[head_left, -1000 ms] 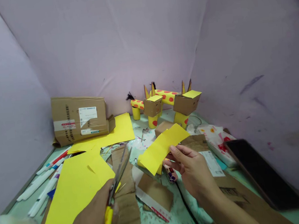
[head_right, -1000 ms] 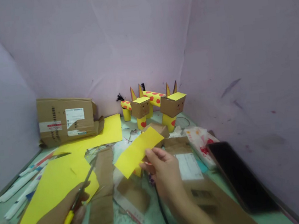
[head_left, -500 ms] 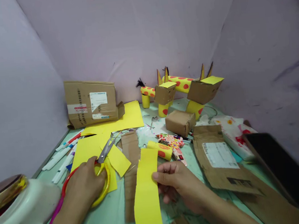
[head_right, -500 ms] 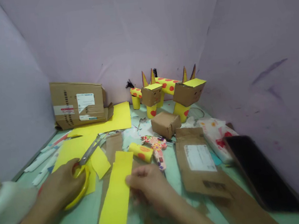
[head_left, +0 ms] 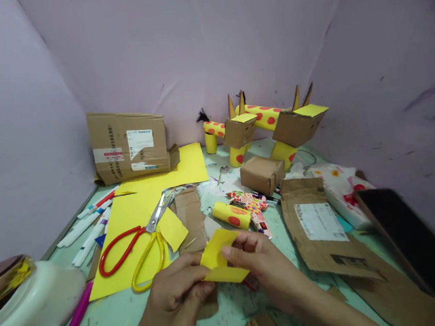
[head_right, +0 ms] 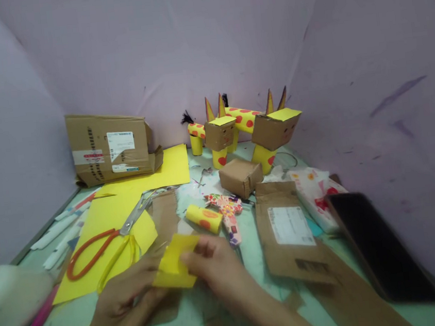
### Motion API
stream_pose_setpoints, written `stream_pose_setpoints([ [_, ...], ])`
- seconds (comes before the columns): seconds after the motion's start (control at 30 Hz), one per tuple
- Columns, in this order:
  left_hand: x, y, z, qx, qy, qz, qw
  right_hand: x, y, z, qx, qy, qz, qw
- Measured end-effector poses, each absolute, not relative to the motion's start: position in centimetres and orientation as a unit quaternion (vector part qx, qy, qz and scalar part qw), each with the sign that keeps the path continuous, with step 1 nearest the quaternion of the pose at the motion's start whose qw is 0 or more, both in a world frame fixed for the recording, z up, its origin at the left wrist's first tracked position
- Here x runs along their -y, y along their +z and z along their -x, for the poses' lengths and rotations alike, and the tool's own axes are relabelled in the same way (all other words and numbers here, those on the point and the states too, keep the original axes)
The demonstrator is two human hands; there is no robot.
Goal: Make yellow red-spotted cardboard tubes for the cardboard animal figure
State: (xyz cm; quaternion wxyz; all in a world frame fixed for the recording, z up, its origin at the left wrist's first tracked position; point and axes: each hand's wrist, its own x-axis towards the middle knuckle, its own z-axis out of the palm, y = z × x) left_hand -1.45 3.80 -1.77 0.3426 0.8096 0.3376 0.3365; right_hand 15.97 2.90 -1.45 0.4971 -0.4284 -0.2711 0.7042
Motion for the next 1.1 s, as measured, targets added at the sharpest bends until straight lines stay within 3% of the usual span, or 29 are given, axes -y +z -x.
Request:
stream_pose_setpoints([
  [0.23,-3.6,-1.6,0.2,-0.423,0.332,-0.756,0.374,-2.8,-2.3,-15.8,0.288,0.716,0.386,0.505],
  [0.57,-3.3,-1.9,-0.3,-0.511,0.345,-0.611,0.496,-2.2,-2.0,-15.5,0.324,0.717,0.331,0.521],
  [0.93,-2.9,-1.5,-1.3,-0.546,0.312,-0.571,0.528,-2.3,-2.3,-15.4,0.403,0.563,0.534,0.485],
  [1.1,-2.7,-2.4,-0.8,-0.529,0.300,-0.628,0.485,-2.3,-2.5,-15.3,0.392,0.540,0.565,0.485],
])
